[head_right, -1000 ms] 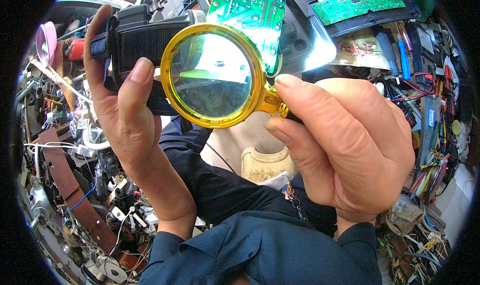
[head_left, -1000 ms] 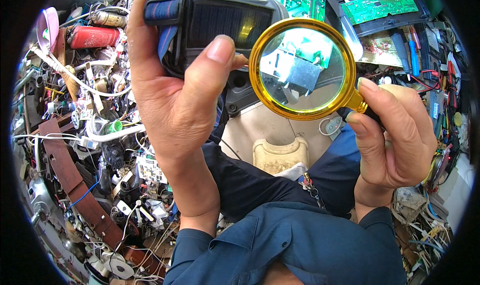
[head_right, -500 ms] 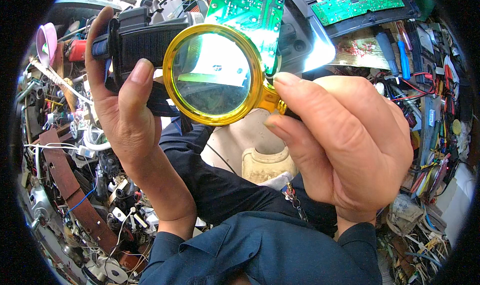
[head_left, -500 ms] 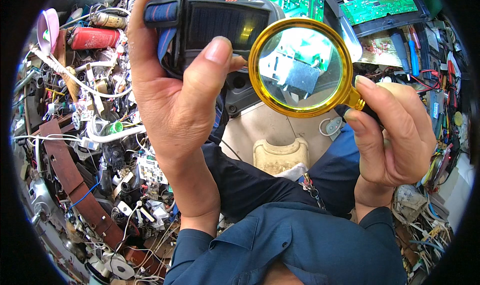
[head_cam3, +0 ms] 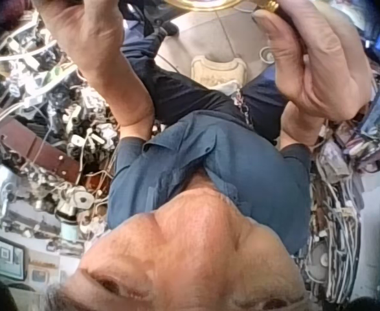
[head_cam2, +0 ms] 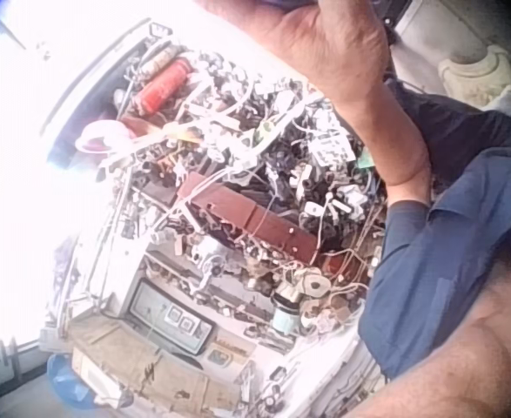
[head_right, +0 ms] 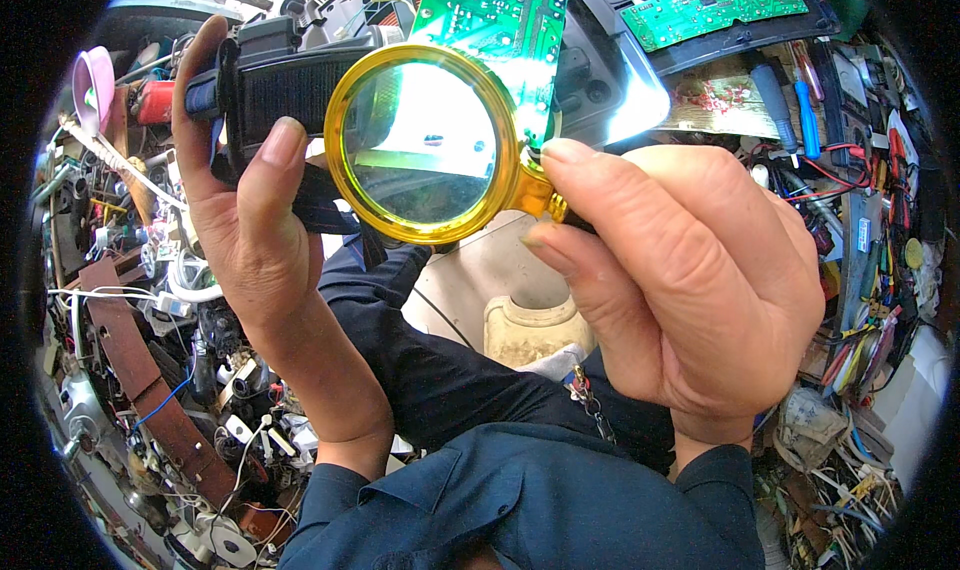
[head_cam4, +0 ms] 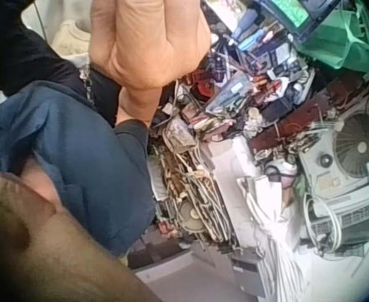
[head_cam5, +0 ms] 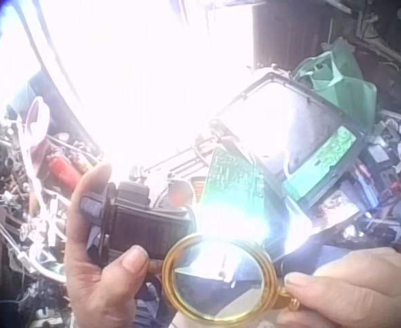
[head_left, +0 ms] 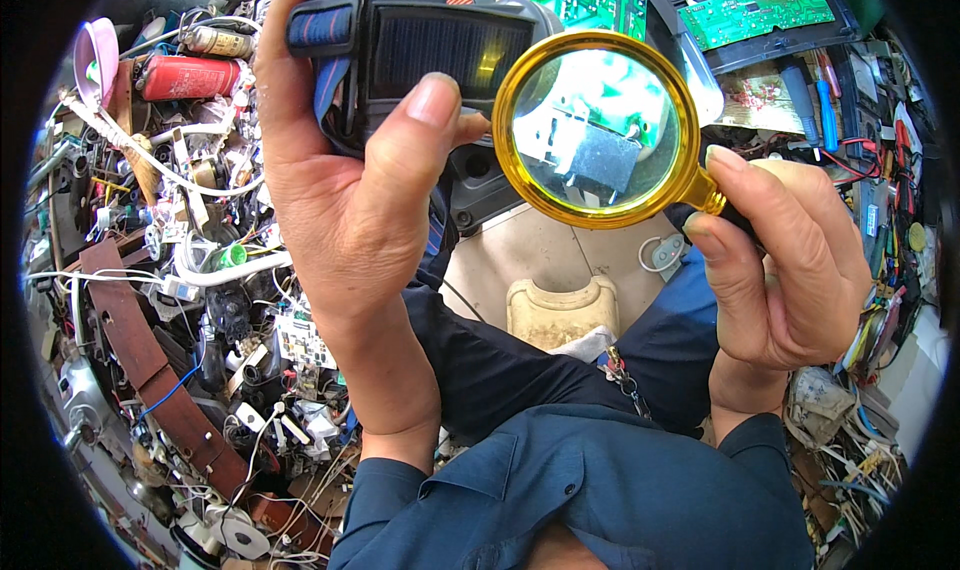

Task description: The person disassembles a Haier induction cooktop on a cluttered workbench. They remove the top cover, detach the heating coil and fan, unscrew and lift out the main circuit board, then inspect a small black component with a magnifying glass.

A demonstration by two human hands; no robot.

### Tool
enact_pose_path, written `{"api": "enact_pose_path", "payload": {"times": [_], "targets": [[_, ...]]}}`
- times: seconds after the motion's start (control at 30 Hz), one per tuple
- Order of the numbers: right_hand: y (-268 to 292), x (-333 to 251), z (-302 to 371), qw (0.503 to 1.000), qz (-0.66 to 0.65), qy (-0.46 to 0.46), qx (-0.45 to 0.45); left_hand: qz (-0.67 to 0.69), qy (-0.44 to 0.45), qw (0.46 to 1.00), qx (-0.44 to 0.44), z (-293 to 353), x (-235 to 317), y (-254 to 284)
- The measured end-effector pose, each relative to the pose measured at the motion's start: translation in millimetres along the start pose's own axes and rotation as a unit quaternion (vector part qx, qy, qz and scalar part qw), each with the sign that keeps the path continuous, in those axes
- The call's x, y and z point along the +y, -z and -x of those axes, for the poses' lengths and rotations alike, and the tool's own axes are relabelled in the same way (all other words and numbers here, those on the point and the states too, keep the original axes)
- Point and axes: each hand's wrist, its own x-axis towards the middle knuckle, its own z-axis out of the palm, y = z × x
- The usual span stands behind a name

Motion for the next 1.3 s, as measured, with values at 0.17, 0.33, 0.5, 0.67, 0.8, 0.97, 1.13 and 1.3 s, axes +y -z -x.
{"api": "enact_pose_path", "payload": {"times": [0.17,0.33,0.5,0.67,0.8,0.97,1.13,1.3], "targets": [[-1,0,-1,1.0,-0.006,-0.003,0.0,-0.001,0.006,1.0,0.009,0,1,-1],[-3,-1,-2,1.0,-0.006,-0.003,-0.001,-0.041,0.034,0.998,0.033,0,5,-9],[-5,2,-4,1.0,-0.006,0.008,0.007,-0.005,0.019,0.999,0.031,2,-3,-5],[-5,8,-10,0.999,-0.002,0.032,-0.004,-0.042,0.071,0.994,0.068,0,-1,-2],[-9,12,-20,0.998,-0.008,0.069,0.007,-0.07,0.122,0.986,0.085,0,2,3],[-10,21,-44,0.994,-0.047,0.091,-0.033,-0.057,0.136,0.984,0.1,2,-2,9],[-17,25,-54,0.992,-0.091,0.08,-0.031,-0.039,0.149,0.983,0.096,2,-8,17],[-26,35,-40,0.992,-0.092,0.079,-0.038,-0.065,0.158,0.982,0.081,3,-15,22]]}}
